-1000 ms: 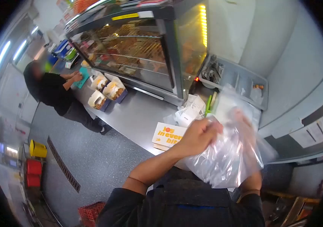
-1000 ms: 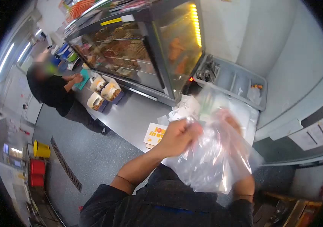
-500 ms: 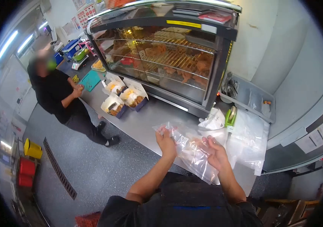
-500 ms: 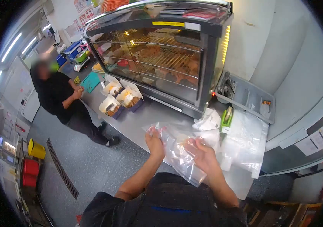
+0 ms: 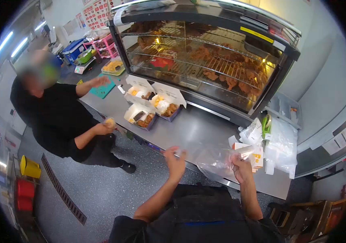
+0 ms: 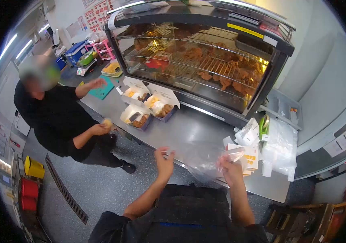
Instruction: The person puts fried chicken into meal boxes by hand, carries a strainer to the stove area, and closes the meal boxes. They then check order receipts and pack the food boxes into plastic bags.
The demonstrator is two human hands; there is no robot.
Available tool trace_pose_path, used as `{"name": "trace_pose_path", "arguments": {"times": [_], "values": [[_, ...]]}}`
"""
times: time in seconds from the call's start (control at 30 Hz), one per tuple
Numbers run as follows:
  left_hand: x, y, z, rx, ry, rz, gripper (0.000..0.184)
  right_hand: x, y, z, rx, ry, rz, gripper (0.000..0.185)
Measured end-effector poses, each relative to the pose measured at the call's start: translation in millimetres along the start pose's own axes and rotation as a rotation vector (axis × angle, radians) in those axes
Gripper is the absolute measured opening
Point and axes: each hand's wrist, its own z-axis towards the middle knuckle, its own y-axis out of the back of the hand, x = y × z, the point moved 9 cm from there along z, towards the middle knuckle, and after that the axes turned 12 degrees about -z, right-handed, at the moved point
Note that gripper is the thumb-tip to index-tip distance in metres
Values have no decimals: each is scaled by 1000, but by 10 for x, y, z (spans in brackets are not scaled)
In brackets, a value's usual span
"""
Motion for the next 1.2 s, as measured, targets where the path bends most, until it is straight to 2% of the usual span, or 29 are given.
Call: {"name": "trace_pose_path", "arguments": {"times": [0.03,0.07,0.1,0.13,0.17,0.2,0.3,0.33,0.37,0.4,0.43,0.5,0.53,0.57,0.63,0.67,0.7,0.77,0.83,0.87,0.9,0.97,1.03,1.07,1.1,1.13,1.17,1.2], "values": [[-88,-144,-54,253,88,-229,34,-94,-14,-3,-24,-11,38,25],[-375,-275,-158,506,120,-242,32,-189,-89,-18,-21,-18,4,36],[-686,-400,-310,758,153,-257,31,-241,-178,-66,-26,-25,-6,36],[-882,-373,-342,755,161,-269,31,-371,-377,-110,81,-142,-134,40],[-1087,-458,-505,947,86,-168,31,-518,-559,-191,189,-262,-262,43],[-1187,-531,-674,1132,2,-63,32,-487,-711,-295,190,-265,-277,43],[-1215,-466,-614,1082,48,-168,37,-292,-1061,-479,211,-173,-360,51],[-1176,-437,-586,1051,-81,-180,30,-306,-1077,-472,238,-195,-330,52],[-1052,-425,-552,1051,-78,-178,30,-335,-1057,-490,260,-225,-296,54],[-994,-323,-409,926,-121,-205,24,-386,-877,-363,247,-180,-530,60],[-988,-196,-266,803,-168,-232,18,-257,-638,-134,91,229,-972,49],[-1023,139,122,616,-230,-191,12,65,-435,-81,-19,568,-1221,27],[-1068,302,271,579,-275,-150,13,403,-490,-69,45,484,-1048,20],[-1127,465,390,545,-319,-109,14,935,-804,-431,-147,489,-1245,21],[-1327,754,500,455,-506,-73,17,1215,-452,-502,-338,673,-1326,21],[-1305,888,572,475,-479,4,18,1398,-372,-618,-366,624,-1298,20],[-1278,1000,641,499,-453,81,19,1356,-156,-639,-397,360,-1153,19],[-1270,1121,581,544,-513,134,16,1556,-304,-907,-429,510,-1358,16],[-1392,981,457,609,-560,177,14,1734,-454,-1096,-540,608,-1368,14],[-1690,965,439,431,-726,219,12,1731,-406,-1078,-551,643,-1376,11],[-1908,950,351,240,-887,254,16,1692,-446,-1033,-482,704,-1330,12],[-1930,552,79,356,-887,227,22,1514,-628,-913,-243,764,-1284,15],[-1838,202,-159,463,-888,211,28,1198,-999,-857,200,617,-1104,21],[-1610,-43,-295,663,-820,100,25,1039,-1090,-791,360,478,-1156,25],[-1471,-223,-417,854,-743,-13,22,1054,-1000,-703,352,466,-1155,25],[-1476,-254,-389,861,-739,-17,22,1066,-891,-568,384,422,-968,34],[-1343,-263,-145,810,-529,35,20,1110,-784,-427,414,379,-780,44],[-1176,-230,109,753,-320,90,20,1220,-594,-286,382,374,-819,57]]}}
